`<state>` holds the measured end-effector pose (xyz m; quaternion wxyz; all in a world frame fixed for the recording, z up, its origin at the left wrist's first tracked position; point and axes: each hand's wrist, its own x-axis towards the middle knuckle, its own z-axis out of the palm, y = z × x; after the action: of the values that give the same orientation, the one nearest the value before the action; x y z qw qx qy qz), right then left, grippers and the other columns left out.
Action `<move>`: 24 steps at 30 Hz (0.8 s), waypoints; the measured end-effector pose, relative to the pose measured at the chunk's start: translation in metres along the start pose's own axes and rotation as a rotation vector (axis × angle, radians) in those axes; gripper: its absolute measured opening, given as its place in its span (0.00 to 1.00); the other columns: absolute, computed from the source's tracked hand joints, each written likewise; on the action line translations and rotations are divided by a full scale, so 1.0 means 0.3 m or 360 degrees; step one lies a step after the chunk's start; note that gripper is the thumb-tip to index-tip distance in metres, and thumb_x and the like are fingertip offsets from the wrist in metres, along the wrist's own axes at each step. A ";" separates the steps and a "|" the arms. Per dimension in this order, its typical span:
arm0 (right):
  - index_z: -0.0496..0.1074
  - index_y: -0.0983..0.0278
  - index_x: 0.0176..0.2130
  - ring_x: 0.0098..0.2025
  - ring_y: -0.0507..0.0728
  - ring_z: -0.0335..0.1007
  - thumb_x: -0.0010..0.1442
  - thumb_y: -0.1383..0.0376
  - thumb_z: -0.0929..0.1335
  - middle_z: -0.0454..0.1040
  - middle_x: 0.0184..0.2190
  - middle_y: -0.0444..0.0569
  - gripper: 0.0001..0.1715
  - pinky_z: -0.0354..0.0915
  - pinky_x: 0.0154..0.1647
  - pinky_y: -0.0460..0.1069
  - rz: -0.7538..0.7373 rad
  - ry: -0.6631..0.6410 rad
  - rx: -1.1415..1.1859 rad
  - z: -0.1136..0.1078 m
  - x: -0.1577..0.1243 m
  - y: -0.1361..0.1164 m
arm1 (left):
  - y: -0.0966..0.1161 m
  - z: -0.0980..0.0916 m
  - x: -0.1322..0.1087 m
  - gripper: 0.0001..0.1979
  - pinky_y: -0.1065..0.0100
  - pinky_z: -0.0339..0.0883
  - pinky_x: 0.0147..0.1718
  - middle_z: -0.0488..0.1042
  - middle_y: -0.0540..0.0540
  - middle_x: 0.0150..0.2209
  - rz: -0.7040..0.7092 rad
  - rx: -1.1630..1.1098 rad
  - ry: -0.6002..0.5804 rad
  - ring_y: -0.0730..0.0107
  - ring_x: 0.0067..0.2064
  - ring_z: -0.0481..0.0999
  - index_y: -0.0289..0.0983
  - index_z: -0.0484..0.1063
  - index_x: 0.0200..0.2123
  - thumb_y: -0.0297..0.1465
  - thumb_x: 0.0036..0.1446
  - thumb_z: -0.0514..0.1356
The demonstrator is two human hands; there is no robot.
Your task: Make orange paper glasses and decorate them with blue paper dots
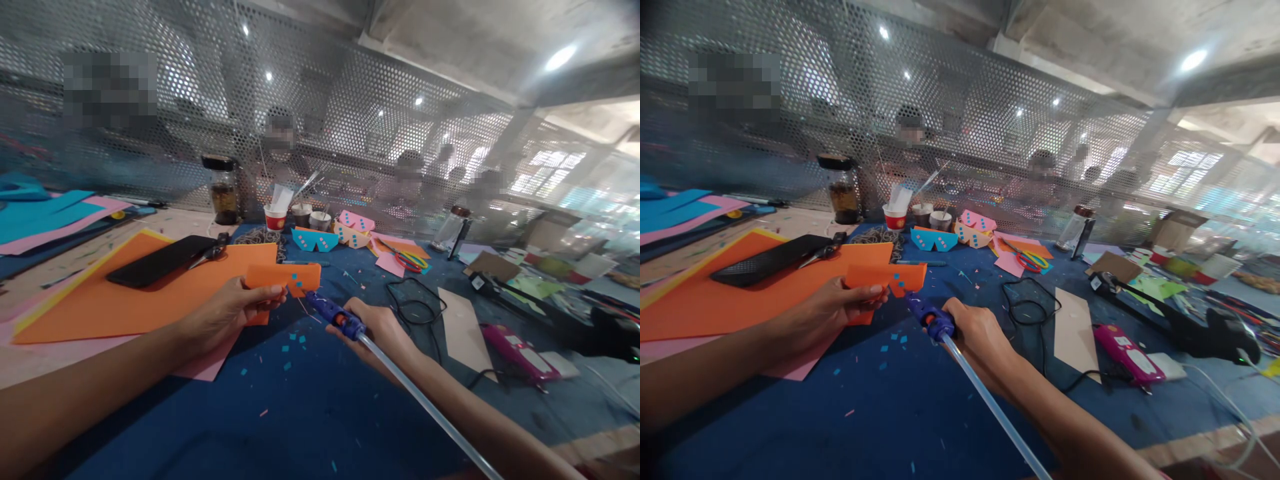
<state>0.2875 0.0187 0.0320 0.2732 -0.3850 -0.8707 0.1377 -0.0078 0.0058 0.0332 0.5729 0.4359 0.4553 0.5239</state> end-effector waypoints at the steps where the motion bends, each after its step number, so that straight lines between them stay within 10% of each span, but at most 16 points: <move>1: 0.70 0.59 0.39 0.22 0.50 0.57 0.70 0.54 0.73 0.67 0.23 0.37 0.14 0.50 0.27 0.45 -0.0001 -0.0002 -0.0003 0.001 0.000 0.001 | -0.001 -0.001 0.001 0.14 0.64 0.74 0.42 0.86 0.42 0.39 0.0006 0.0002 0.0000 0.60 0.42 0.80 0.40 0.88 0.36 0.41 0.50 0.80; 24: 0.69 0.59 0.40 0.24 0.50 0.60 0.68 0.62 0.72 0.71 0.27 0.40 0.08 0.52 0.29 0.45 -0.0031 -0.0024 0.0008 0.003 -0.005 0.009 | -0.009 -0.007 0.007 0.14 0.64 0.74 0.44 0.86 0.43 0.39 0.0015 -0.0013 -0.0003 0.61 0.42 0.82 0.40 0.88 0.38 0.39 0.50 0.80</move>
<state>0.2895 0.0194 0.0293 0.2689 -0.3749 -0.8761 0.1400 -0.0093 0.0077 0.0300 0.5727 0.4363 0.4506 0.5279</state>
